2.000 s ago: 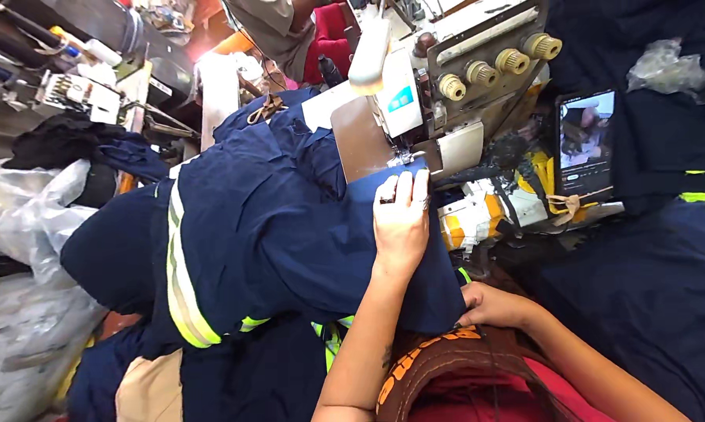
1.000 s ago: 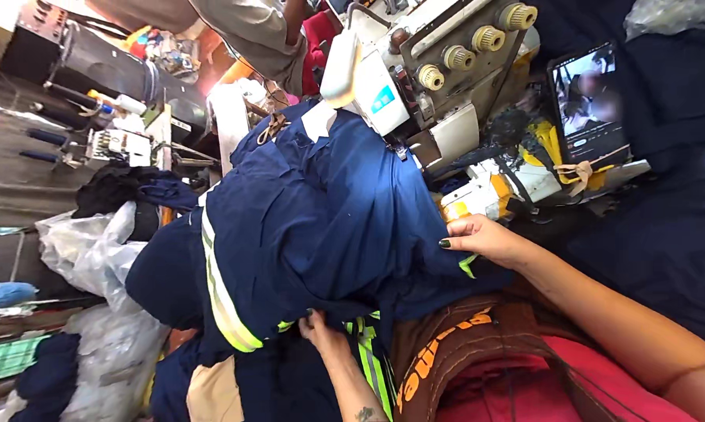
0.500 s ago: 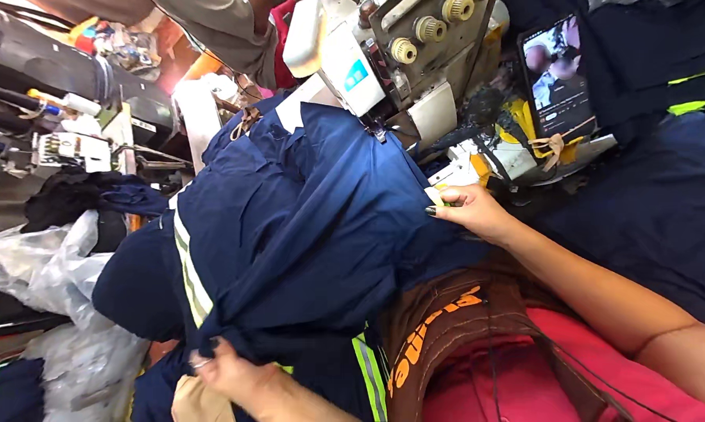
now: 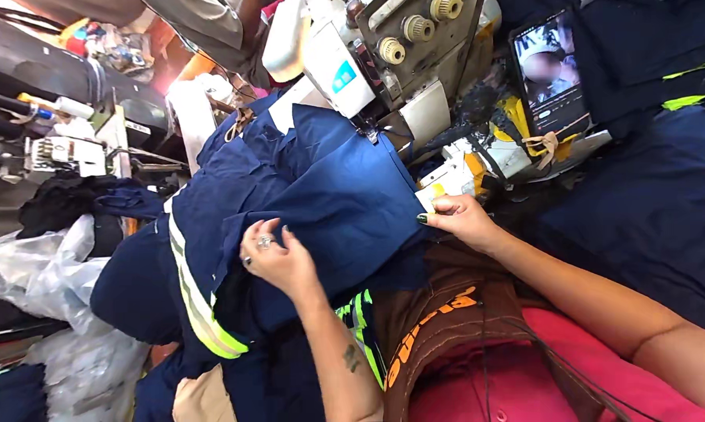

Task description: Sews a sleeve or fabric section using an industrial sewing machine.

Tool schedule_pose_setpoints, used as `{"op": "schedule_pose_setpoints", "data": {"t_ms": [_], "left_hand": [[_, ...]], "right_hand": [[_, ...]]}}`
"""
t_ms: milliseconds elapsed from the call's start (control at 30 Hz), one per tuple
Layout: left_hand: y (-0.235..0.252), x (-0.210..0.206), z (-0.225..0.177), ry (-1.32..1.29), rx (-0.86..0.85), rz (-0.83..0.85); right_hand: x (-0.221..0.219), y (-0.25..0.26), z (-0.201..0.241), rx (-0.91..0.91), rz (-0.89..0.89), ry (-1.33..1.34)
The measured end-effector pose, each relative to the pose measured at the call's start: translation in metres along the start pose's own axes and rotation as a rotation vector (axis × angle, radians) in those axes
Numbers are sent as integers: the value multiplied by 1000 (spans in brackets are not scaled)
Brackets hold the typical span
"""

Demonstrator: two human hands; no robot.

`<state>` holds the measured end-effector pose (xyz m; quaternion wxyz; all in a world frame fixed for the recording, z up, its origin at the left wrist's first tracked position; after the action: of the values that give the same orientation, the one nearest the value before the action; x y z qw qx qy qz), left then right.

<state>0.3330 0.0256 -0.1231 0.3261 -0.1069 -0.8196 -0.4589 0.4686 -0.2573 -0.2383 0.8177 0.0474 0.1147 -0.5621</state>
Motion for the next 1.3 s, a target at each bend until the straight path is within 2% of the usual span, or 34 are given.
{"op": "schedule_pose_setpoints", "data": {"t_ms": [200,400,600,833,1067,1300], "left_hand": [[-54,-16,-73,-92,-264,-69],[-66,-18,-119,-214,-408,-7],[-65,-39,-163,-95,-608,28],[-41,-57,-172,-41,-613,-7],[-49,-61,-171,20,-580,17],[-50,-62,-182,40,-529,55]], "right_hand": [[1,3,-10,-94,-52,44],[0,2,-11,-189,-46,116],[-8,14,7,-213,-72,109],[-28,57,33,76,-24,-61],[-38,25,3,14,175,-144],[-38,17,18,8,162,-20]]}}
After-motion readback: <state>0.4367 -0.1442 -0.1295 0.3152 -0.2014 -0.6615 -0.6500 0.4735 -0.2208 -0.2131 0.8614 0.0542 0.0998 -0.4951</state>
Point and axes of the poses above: each hand's wrist, its own y-axis towards the middle knuckle, its own x-axis out of the back of the hand, z = x × y, the point moved 7 cm from there along y, towards the middle knuckle, and after that the axes turned 14 degrees about -z, right-handed, at the moved point
